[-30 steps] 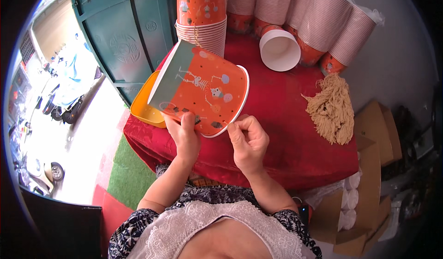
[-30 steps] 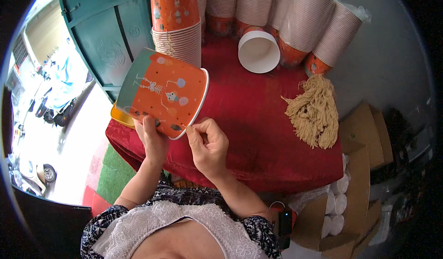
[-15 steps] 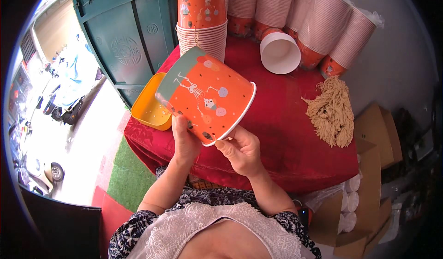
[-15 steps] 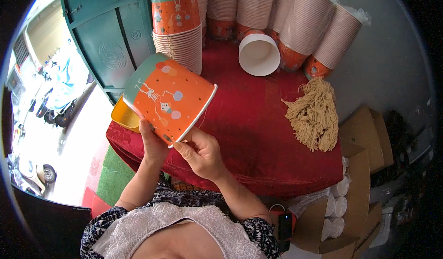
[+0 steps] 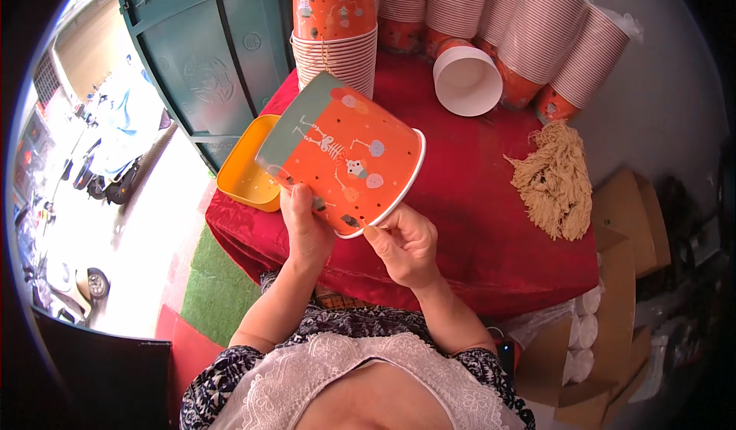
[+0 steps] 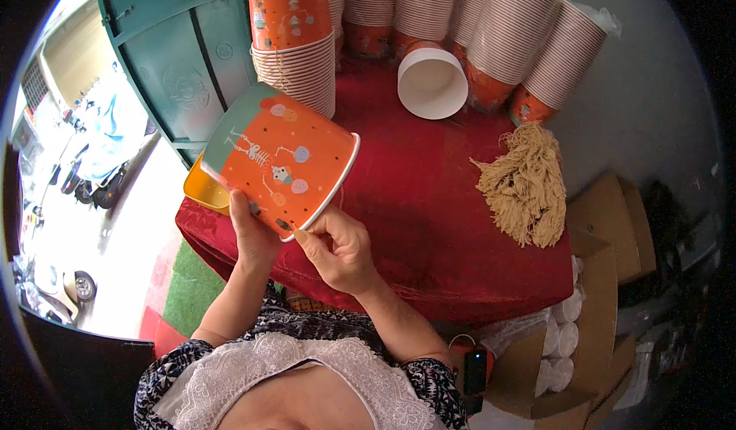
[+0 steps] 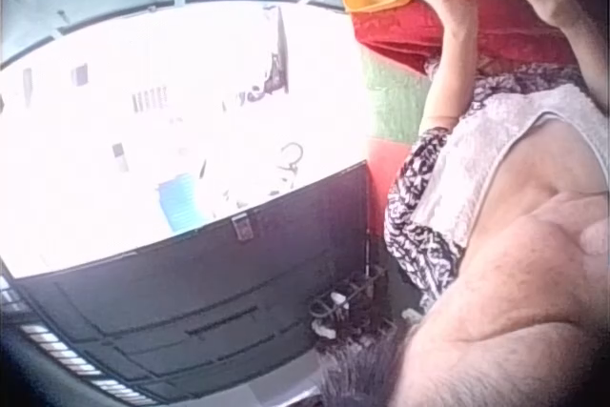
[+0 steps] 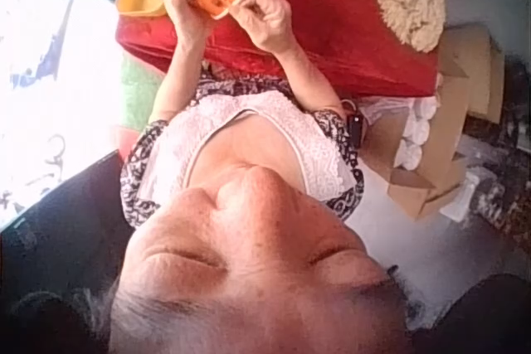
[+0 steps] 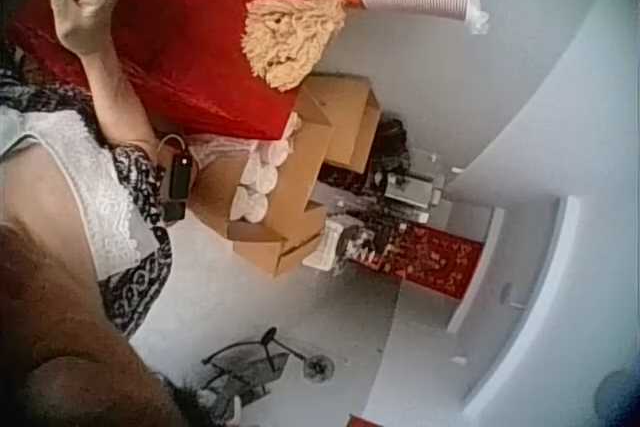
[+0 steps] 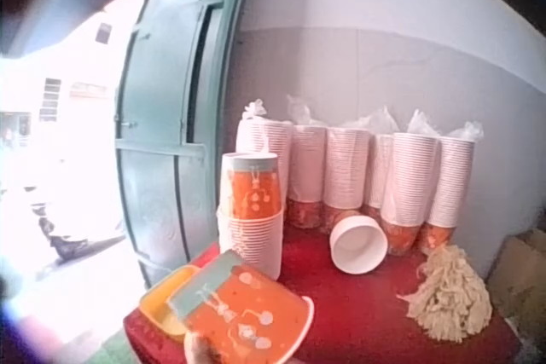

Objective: Threading and knotting strings through pre-punched holes in paper buckets to attach handles.

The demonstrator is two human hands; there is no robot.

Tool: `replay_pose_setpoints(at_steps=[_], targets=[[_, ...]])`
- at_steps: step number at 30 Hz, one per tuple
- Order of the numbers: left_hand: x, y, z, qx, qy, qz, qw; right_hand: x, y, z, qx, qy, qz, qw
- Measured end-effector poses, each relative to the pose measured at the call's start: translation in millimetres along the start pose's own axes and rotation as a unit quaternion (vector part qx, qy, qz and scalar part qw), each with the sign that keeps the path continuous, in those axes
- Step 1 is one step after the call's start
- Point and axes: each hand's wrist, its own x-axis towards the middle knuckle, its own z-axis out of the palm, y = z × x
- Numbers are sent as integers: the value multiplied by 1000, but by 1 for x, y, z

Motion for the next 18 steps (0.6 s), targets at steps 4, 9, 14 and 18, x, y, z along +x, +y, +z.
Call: replay_pose_setpoints(at_steps=[4, 9, 14, 18], targets=[[2, 4, 3, 73, 7, 60, 996, -2, 1, -2, -47, 21, -5, 999], [0, 1, -15, 5, 8, 48, 999, 6, -5, 10, -117, -1, -51, 992], [2, 23, -4, 136, 17, 110, 984, 11, 1, 13, -176, -15, -76, 981], [15, 35, -8, 219, 58, 205, 952, 23, 8, 13, -196, -28, -58, 979]])
